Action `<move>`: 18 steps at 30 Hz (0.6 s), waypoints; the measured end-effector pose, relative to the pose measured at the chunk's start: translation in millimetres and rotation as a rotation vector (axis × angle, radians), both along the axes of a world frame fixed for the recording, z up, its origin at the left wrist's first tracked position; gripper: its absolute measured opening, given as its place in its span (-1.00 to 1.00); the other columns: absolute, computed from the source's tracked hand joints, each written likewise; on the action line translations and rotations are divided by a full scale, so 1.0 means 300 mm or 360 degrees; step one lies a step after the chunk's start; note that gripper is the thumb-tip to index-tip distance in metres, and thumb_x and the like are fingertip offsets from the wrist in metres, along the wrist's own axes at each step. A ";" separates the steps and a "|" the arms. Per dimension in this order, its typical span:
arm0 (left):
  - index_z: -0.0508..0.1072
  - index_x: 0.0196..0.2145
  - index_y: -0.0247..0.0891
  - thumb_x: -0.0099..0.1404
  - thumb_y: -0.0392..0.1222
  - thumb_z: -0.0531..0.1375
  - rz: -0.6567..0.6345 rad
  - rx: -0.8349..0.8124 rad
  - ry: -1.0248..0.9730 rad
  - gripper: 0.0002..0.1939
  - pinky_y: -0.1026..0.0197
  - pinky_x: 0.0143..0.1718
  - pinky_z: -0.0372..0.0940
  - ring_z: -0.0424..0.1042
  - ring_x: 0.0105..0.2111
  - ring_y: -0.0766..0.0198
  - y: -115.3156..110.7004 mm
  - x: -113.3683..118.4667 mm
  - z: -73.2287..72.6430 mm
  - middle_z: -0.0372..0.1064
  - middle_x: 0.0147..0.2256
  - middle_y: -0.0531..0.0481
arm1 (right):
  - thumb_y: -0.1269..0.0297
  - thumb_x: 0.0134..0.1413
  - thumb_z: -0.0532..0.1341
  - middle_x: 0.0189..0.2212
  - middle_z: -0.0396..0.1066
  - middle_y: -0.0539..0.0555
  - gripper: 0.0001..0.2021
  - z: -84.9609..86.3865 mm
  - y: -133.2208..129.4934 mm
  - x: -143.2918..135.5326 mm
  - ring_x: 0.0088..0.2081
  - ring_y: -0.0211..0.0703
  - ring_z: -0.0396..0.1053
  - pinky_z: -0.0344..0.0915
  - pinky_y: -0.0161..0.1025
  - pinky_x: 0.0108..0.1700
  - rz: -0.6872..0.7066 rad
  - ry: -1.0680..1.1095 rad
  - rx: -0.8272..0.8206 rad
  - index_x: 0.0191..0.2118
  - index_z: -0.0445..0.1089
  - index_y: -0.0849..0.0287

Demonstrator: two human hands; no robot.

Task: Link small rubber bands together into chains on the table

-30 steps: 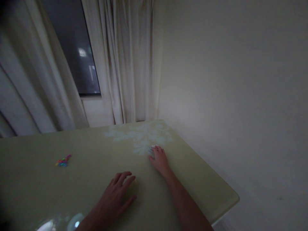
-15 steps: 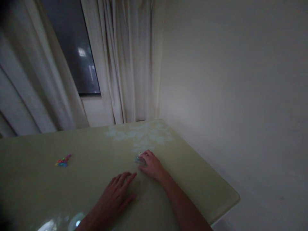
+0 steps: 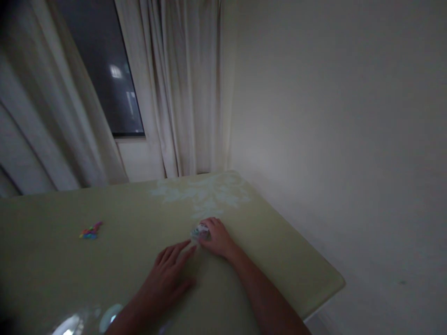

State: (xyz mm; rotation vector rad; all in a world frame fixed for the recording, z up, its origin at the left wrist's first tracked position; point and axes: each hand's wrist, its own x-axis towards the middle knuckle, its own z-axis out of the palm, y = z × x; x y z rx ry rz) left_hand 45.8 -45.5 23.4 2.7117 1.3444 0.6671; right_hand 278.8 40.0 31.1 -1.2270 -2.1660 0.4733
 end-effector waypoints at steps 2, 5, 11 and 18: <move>0.10 0.42 -0.01 0.30 0.00 0.33 0.0095 0.0019 -0.0104 -0.17 -0.19 0.29 0.14 0.23 0.30 -0.10 0.011 -0.012 -0.005 0.17 0.39 -0.16 | 0.35 0.03 0.38 0.11 0.39 0.17 -0.46 0.019 -0.014 0.006 0.15 0.03 0.31 0.21 -0.04 0.24 0.0222 0.0031 -0.0059 0.17 0.37 0.11; 0.04 0.44 -0.14 0.29 -0.09 0.31 0.0242 -0.0075 -0.0230 -0.14 -0.18 0.27 0.16 0.22 0.31 -0.10 0.033 -0.039 -0.013 0.18 0.38 -0.24 | 0.37 -0.06 0.41 0.16 0.37 0.17 -0.32 0.045 -0.039 0.009 0.17 0.03 0.32 0.22 -0.06 0.25 0.0552 0.0083 -0.0183 0.24 0.32 0.11; 0.28 0.31 -0.25 0.23 -0.11 0.32 0.0255 -0.0371 -0.0345 -0.28 -0.18 0.23 0.21 0.38 0.21 -0.12 0.066 -0.077 -0.031 0.42 0.21 -0.28 | 0.20 -0.12 0.52 0.12 0.36 0.19 -0.24 0.085 -0.075 -0.028 0.14 0.06 0.34 0.26 -0.07 0.23 0.0704 -0.0024 -0.0235 0.25 0.34 0.13; 0.47 0.10 -0.21 0.14 0.00 0.40 0.0245 -0.0469 -0.0421 -0.41 -0.11 0.13 0.26 0.44 0.08 -0.12 0.053 -0.065 0.026 0.50 0.04 -0.22 | 0.07 -0.18 0.56 0.02 0.35 0.16 -0.25 0.083 -0.086 -0.054 0.04 0.05 0.35 0.32 -0.11 0.12 0.0596 -0.0137 -0.0154 0.18 0.41 0.11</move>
